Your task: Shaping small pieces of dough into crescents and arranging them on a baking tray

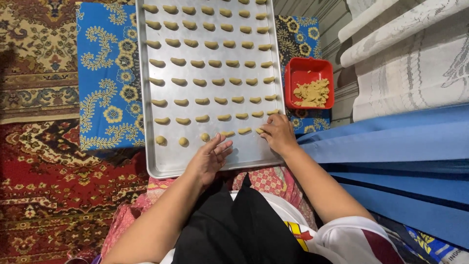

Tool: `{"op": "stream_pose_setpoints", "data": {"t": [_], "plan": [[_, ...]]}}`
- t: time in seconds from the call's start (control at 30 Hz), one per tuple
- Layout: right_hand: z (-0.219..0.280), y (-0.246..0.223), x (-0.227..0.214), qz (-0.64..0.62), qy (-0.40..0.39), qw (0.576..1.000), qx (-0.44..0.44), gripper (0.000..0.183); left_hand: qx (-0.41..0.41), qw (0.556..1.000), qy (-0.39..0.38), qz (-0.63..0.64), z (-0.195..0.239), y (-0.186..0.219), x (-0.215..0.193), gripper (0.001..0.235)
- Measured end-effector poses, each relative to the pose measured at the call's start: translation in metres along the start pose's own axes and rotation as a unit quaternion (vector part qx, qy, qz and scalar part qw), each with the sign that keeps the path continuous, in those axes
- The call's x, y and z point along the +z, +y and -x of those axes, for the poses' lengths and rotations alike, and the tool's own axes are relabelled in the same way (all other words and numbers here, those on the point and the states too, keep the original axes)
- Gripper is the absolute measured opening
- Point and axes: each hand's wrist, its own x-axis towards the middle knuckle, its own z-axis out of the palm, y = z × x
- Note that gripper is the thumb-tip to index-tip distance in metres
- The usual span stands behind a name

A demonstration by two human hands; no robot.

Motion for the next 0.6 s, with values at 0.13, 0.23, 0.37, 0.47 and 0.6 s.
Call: {"op": "stream_pose_setpoints", "data": {"t": [0.13,0.23,0.37,0.47,0.6], "plan": [[0.006,0.007,-0.017,0.036,0.003,0.999,0.020,0.032,0.009,1.000,0.009,0.005,0.000,0.000,0.000,0.091],[0.011,0.005,-0.032,0.096,0.000,0.995,0.038,0.029,0.011,1.000,0.008,0.006,-0.003,-0.001,0.000,0.089],[0.018,0.004,-0.023,0.149,0.013,0.987,0.051,0.023,0.007,1.000,0.010,0.015,-0.009,-0.003,-0.001,0.084],[0.009,-0.011,-0.041,0.024,0.030,0.992,0.119,0.028,0.011,0.999,-0.007,0.035,-0.012,-0.006,-0.004,0.078],[-0.004,-0.093,-0.079,-0.260,0.047,0.961,0.084,0.034,0.028,0.997,-0.044,0.061,-0.023,-0.013,0.003,0.085]]}}
